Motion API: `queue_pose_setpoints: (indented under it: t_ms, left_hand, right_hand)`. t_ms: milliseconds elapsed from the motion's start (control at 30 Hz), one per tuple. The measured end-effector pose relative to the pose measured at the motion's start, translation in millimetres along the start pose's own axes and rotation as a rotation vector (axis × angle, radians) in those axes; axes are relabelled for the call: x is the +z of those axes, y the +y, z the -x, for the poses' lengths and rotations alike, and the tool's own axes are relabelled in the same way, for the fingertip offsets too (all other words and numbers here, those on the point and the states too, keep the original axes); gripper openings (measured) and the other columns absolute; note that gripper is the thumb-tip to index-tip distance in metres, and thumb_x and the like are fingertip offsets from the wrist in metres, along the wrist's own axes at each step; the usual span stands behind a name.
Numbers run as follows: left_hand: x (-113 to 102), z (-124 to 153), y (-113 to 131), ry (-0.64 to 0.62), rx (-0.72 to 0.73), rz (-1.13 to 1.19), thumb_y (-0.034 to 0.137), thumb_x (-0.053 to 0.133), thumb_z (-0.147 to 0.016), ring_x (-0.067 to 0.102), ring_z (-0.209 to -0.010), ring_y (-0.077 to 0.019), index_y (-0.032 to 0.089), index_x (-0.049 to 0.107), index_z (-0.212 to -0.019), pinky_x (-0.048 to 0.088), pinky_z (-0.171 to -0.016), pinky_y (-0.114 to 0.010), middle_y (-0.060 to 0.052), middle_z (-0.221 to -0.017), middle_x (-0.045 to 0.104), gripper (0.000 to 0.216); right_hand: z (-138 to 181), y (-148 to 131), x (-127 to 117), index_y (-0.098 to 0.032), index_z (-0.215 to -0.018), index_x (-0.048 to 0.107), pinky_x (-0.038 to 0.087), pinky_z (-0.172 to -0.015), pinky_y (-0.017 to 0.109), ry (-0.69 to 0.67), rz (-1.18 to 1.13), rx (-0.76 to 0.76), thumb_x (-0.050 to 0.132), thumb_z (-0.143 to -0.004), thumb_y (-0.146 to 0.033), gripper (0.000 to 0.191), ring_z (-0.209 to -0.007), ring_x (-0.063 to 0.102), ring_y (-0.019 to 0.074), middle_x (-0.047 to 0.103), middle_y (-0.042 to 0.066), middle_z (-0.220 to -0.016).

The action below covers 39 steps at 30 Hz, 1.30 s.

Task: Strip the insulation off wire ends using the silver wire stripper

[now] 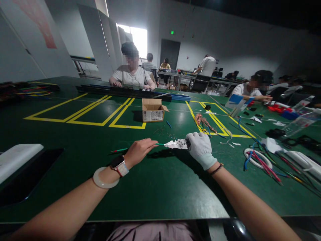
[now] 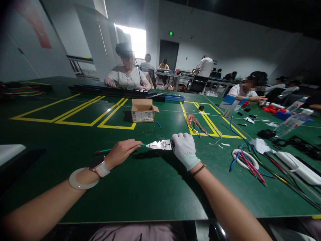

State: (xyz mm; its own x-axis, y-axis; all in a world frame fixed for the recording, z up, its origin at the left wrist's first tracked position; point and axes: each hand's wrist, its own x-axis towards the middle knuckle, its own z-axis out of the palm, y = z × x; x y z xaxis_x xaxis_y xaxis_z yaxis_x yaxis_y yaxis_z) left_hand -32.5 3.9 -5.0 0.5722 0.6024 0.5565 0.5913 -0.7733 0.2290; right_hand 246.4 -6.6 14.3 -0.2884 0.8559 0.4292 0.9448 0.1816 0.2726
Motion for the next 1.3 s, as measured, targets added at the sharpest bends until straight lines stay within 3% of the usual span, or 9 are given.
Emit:
queue_pose_setpoints:
  t_ms: [233,400,567,733,967,1300]
  left_hand:
    - [-4,-2,4,-0.064,-0.059,0.074,0.034,0.04,-0.099,0.065,-0.087,-0.0173,0.02,0.063,-0.115,0.052,-0.076,-0.028,-0.005,-0.097,0.068,0.031]
    - [0,-1,2,-0.054,-0.035,0.045,0.03,0.037,-0.1,0.066,-0.088,-0.0168,0.018,0.065,-0.108,0.052,-0.077,-0.027,-0.006,-0.096,0.069,0.031]
    - [2,-1,2,-0.07,0.003,0.011,0.031,0.035,-0.101,0.067,-0.088,-0.0177,0.015,0.065,-0.104,0.052,-0.076,-0.028,-0.007,-0.095,0.07,0.035]
    - [3,-1,2,-0.051,-0.004,0.009,0.031,0.037,-0.1,0.067,-0.088,-0.0172,0.016,0.066,-0.104,0.053,-0.077,-0.028,-0.007,-0.096,0.071,0.033]
    - [4,0,-2,-0.032,-0.006,0.001,0.032,0.038,-0.1,0.067,-0.087,-0.017,0.017,0.067,-0.104,0.054,-0.078,-0.029,-0.006,-0.094,0.071,0.033]
    - [4,0,-1,-0.033,-0.011,0.012,0.032,0.037,-0.1,0.067,-0.086,-0.0171,0.016,0.066,-0.104,0.053,-0.074,-0.027,-0.007,-0.093,0.071,0.033]
  right_hand:
    - [2,3,1,-0.02,-0.083,0.062,0.027,-0.079,0.034,0.062,-0.102,-0.048,0.049,-0.08,-0.017,0.014,-0.081,0.041,0.0224,0.056,0.006,-0.073]
    - [1,3,3,-0.02,-0.09,0.064,0.027,-0.08,0.034,0.041,-0.133,-0.048,0.05,-0.078,-0.016,0.019,-0.082,0.042,0.0224,0.058,0.006,-0.076]
    - [1,5,7,-0.02,-0.114,0.06,0.03,-0.076,0.034,0.034,-0.084,-0.018,0.045,-0.081,-0.013,0.038,-0.084,0.047,0.0222,0.063,0.007,-0.095]
    - [2,3,14,-0.02,-0.134,0.046,0.04,-0.066,0.028,-0.078,-0.099,0.031,0.041,-0.084,-0.011,0.051,-0.084,0.057,0.0189,0.062,0.009,-0.112]
    - [5,-2,21,-0.023,-0.147,0.028,0.052,-0.064,0.027,-0.146,-0.181,0.078,0.04,-0.082,-0.01,0.068,-0.094,0.064,0.0198,0.048,0.01,-0.139]
    - [5,-1,17,-0.02,-0.143,0.036,0.048,-0.062,0.024,-0.107,-0.148,0.085,0.037,-0.087,-0.011,0.056,-0.097,0.062,0.0192,0.057,0.011,-0.126]
